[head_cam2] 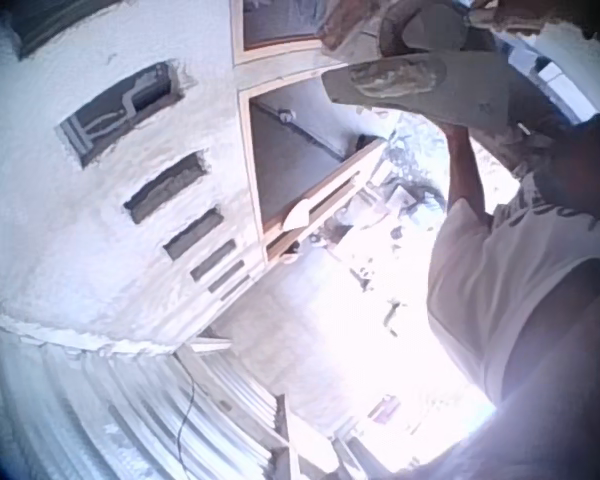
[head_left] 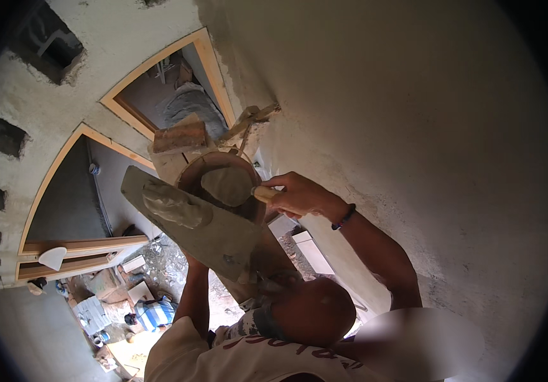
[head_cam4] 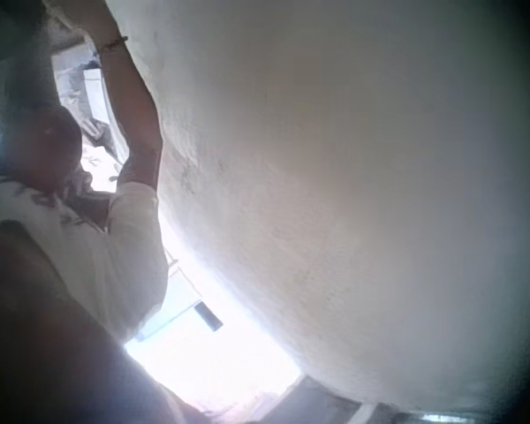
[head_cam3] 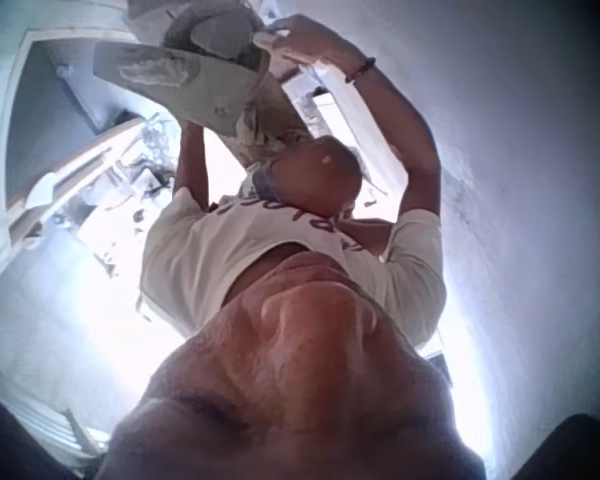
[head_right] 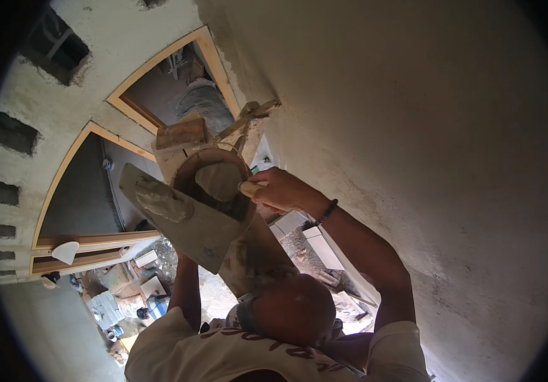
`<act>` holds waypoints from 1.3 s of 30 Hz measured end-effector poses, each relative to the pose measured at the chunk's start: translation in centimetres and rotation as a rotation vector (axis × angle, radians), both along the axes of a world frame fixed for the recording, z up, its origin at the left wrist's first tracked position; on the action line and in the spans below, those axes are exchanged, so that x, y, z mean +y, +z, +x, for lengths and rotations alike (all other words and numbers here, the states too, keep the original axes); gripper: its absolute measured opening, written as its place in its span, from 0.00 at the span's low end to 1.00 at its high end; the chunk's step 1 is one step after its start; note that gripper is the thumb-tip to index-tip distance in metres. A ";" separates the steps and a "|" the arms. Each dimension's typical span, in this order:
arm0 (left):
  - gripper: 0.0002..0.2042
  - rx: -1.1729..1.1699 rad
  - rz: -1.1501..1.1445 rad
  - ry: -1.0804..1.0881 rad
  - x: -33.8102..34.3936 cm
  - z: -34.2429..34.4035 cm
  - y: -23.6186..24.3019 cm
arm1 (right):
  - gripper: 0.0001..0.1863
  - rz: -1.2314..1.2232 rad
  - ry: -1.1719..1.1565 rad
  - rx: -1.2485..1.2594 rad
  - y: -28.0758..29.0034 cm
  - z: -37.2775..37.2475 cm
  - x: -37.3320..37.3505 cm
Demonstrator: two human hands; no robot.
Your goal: The person applies plaster to a curved wall using a trowel, repeatedly loading the trowel with plaster from a bucket and smoothing it across the surface.
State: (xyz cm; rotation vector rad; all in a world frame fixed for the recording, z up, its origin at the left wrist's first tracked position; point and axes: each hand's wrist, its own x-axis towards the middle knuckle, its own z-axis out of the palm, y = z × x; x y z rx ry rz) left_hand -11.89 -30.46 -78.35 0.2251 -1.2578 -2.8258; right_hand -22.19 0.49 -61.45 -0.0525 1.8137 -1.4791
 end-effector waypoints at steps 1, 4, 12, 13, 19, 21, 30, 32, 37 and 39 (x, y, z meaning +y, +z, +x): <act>0.26 -0.008 -0.029 0.018 -0.1 0.2 0.1 | 0.24 0.013 0.056 -0.030 -0.7 -0.1 -1.1; 0.25 0.040 -0.252 0.077 0.6 0.0 0.0 | 0.22 0.010 0.049 -0.061 -3.5 0.3 -4.4; 0.26 0.147 -0.402 -0.070 11.9 -2.1 2.2 | 0.22 -0.067 -0.051 0.485 -8.9 3.3 -0.5; 0.27 0.141 -0.320 -0.112 13.9 -2.1 4.2 | 0.22 -0.053 -0.080 0.534 -6.1 4.9 2.0; 0.33 0.062 -0.159 -0.403 22.6 -1.7 5.6 | 0.25 0.309 -0.412 -0.081 -3.1 15.1 13.3; 0.32 0.178 -0.061 -0.344 26.4 -0.8 4.8 | 0.27 0.406 -0.479 -0.205 -3.6 19.2 16.6; 0.18 0.277 -0.187 -0.383 34.7 1.0 -4.9 | 0.31 0.498 -0.709 -0.375 -3.8 33.8 22.9; 0.17 0.279 -0.181 -0.415 36.4 1.6 -7.5 | 0.31 0.512 -0.743 -0.376 -4.0 36.5 23.7; 0.19 0.248 -0.153 -0.447 40.2 1.4 -10.9 | 0.32 0.643 -0.724 -0.347 -3.9 40.2 24.5; 0.20 0.310 -0.285 -0.408 41.4 0.5 -12.6 | 0.32 0.664 -0.737 -0.347 -4.3 41.6 25.0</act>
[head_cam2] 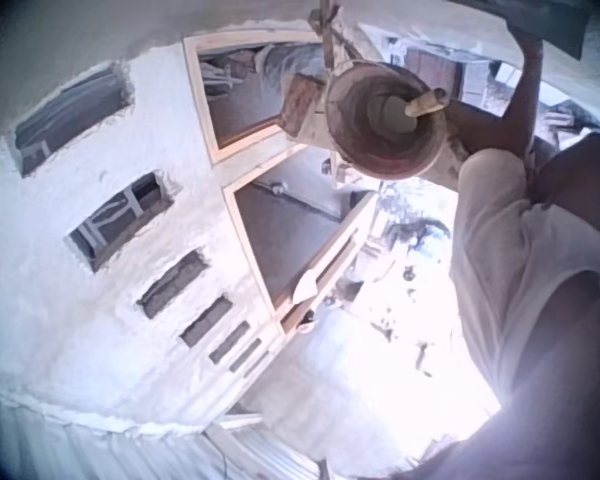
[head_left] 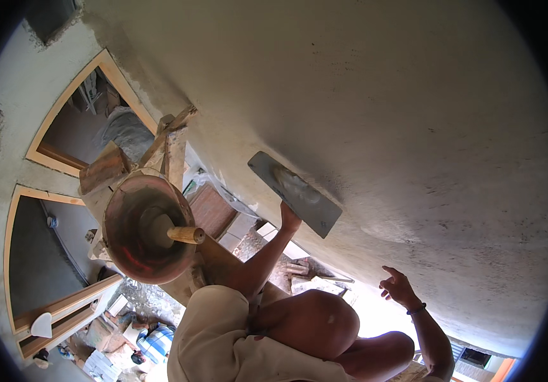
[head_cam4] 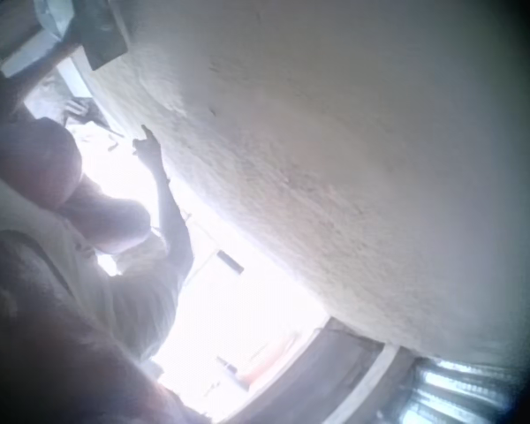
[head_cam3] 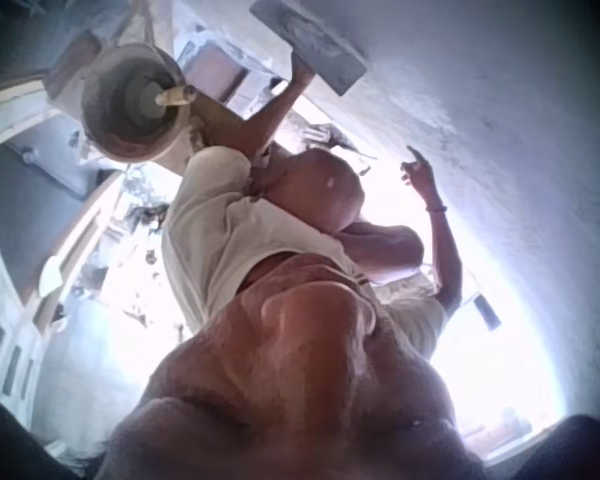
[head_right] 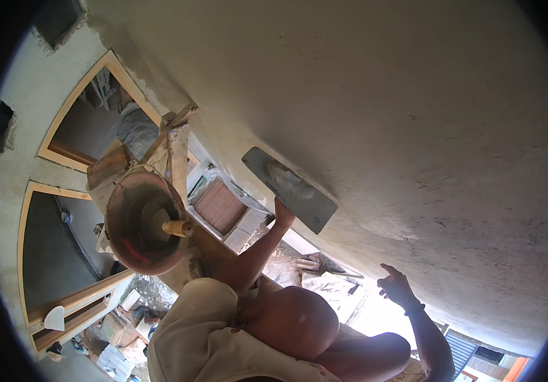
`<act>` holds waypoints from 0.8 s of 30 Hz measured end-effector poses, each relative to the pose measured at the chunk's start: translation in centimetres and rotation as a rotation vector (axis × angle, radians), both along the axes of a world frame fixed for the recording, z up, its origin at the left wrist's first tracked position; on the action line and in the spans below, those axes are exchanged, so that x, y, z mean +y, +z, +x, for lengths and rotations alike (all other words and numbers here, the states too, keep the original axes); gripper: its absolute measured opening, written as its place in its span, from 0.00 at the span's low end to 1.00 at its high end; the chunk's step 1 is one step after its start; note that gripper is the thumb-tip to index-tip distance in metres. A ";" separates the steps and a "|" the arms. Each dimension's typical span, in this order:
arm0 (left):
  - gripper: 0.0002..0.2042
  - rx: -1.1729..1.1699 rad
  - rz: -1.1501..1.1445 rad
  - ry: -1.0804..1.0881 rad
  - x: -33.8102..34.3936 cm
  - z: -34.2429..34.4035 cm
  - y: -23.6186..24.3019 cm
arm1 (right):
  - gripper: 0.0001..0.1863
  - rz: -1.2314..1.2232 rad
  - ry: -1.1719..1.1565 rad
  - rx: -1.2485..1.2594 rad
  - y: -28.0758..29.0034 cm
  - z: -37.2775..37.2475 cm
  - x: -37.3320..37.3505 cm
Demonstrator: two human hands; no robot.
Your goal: The person applies plaster to a curved wall using a trowel, repeatedly loading the trowel with plaster from a bucket and smoothing it across the surface.
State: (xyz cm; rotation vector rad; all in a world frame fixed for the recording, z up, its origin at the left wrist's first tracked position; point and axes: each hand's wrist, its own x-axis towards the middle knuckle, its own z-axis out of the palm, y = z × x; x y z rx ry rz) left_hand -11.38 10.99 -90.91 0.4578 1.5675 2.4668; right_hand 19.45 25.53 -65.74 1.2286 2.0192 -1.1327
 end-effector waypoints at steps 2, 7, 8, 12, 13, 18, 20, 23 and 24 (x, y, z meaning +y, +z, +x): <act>0.21 0.080 -0.071 0.058 0.7 -0.4 0.0 | 0.31 0.030 0.000 -0.011 0.1 1.3 0.3; 0.21 0.119 -0.232 0.150 1.8 -0.5 4.2 | 0.30 0.006 -0.083 -0.009 0.3 5.7 0.4; 0.20 0.072 -0.296 0.125 1.4 -0.6 5.7 | 0.30 0.027 -0.059 -0.026 0.5 6.6 0.1; 0.15 0.030 -0.446 0.162 1.3 -1.1 13.3 | 0.30 -0.002 -0.075 -0.020 5.1 11.3 -0.9; 0.13 0.061 -0.466 0.201 1.3 -1.3 15.4 | 0.30 -0.006 -0.066 -0.031 7.0 12.5 -1.3; 0.05 0.002 -0.592 0.197 1.5 -1.9 26.9 | 0.29 -0.068 -0.177 -0.224 18.5 19.0 -1.9; 0.04 -0.036 -0.628 0.190 1.6 -2.3 33.0 | 0.29 -0.073 -0.219 -0.248 23.9 20.9 -1.7; 0.05 -0.063 -0.674 0.173 2.0 -3.0 42.3 | 0.29 -0.037 -0.365 -0.198 31.9 23.1 -0.8; 0.06 -0.068 -0.694 0.168 2.0 -3.3 45.3 | 0.29 -0.015 -0.427 -0.168 34.5 23.7 -0.3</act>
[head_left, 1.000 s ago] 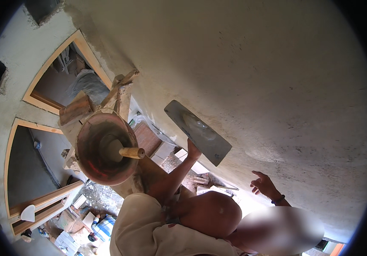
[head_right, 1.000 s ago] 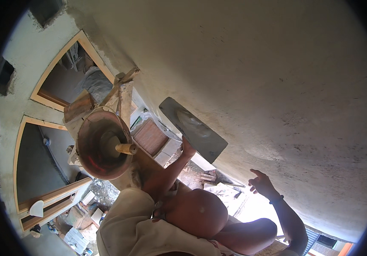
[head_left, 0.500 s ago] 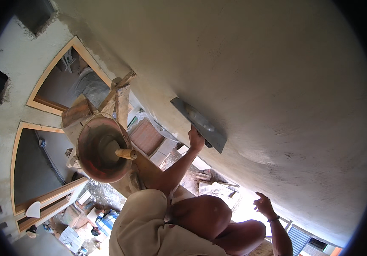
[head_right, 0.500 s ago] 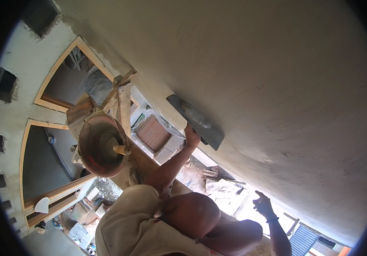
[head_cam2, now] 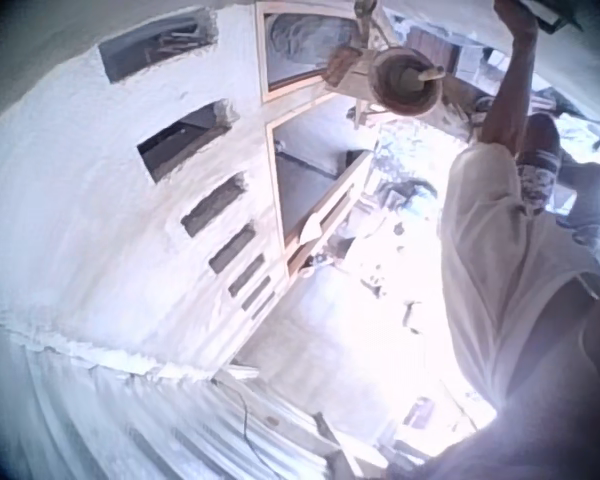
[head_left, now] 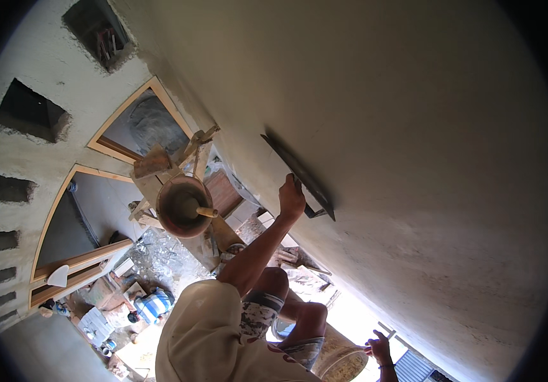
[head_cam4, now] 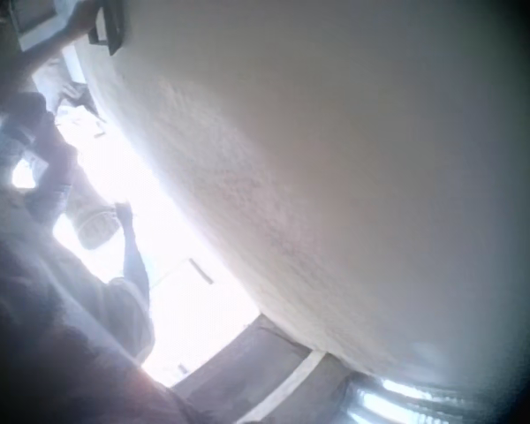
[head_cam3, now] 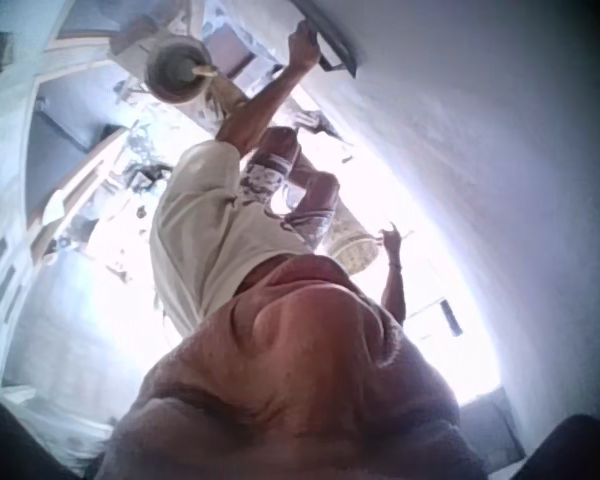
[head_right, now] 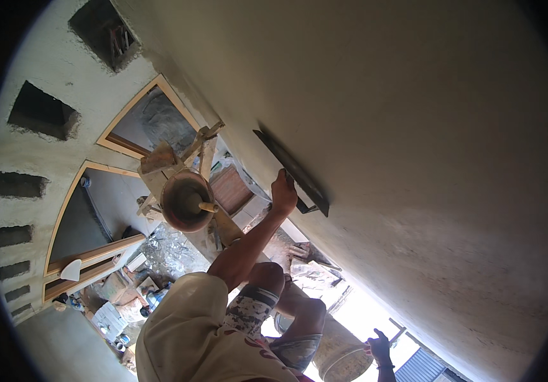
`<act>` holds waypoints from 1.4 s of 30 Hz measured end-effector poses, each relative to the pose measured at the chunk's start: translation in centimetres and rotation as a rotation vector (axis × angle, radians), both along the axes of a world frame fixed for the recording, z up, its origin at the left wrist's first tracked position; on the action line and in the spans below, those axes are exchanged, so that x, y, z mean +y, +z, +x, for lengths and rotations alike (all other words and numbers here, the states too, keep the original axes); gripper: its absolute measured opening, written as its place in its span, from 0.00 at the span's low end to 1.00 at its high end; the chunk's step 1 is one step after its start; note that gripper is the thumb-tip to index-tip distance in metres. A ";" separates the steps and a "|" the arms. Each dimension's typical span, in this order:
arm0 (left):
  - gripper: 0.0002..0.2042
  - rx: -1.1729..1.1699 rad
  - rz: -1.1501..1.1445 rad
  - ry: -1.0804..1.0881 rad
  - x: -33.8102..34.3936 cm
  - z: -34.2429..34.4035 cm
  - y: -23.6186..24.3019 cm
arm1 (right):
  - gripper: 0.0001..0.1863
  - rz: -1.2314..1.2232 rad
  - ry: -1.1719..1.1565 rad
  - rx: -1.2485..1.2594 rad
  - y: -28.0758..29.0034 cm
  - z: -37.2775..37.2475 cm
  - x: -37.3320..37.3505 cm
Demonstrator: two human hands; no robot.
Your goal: The person applies plaster to a curved wall using a trowel, repeatedly loading the trowel with plaster from a bucket and smoothing it across the surface.
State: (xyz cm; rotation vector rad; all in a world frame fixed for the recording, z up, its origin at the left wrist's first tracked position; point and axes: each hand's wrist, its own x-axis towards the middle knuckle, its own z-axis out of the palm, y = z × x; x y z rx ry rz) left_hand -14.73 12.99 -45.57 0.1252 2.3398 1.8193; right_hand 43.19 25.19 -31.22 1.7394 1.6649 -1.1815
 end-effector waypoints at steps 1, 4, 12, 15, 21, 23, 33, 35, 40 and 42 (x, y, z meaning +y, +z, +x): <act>0.07 -0.009 -0.019 -0.004 0.0 -0.2 3.0 | 0.30 0.032 -0.060 0.023 2.7 0.6 0.5; 0.08 -0.024 -0.025 -0.003 -0.4 -1.1 12.6 | 0.30 0.285 -0.213 0.187 11.0 -0.2 2.6; 0.11 0.083 0.166 -0.022 -0.3 -2.8 38.7 | 0.23 1.674 -0.176 0.158 34.4 -0.5 8.4; 0.13 0.119 0.207 0.000 -0.8 -3.0 46.9 | 0.22 2.236 0.146 0.071 42.5 -7.3 6.8; 0.16 0.166 0.216 -0.129 -0.6 -2.3 63.3 | 0.24 2.042 -0.275 0.281 46.1 -7.3 10.5; 0.17 0.239 0.215 -0.182 -0.6 -2.2 68.4 | 0.24 2.059 -0.279 0.268 46.4 -7.8 11.6; 0.18 0.341 0.374 -0.319 0.4 -1.7 82.8 | 0.33 2.236 -0.453 0.433 45.2 -12.3 13.6; 0.18 0.346 0.416 -0.338 0.3 -1.0 84.1 | 0.35 2.327 -0.421 0.472 45.4 -12.6 13.8; 0.17 0.379 0.545 -0.373 -2.0 -0.1 86.6 | 0.34 2.436 -0.486 0.492 44.1 -12.9 15.3; 0.16 0.400 0.630 -0.386 -3.7 0.1 87.3 | 0.35 2.454 -0.466 0.520 44.3 -13.4 15.9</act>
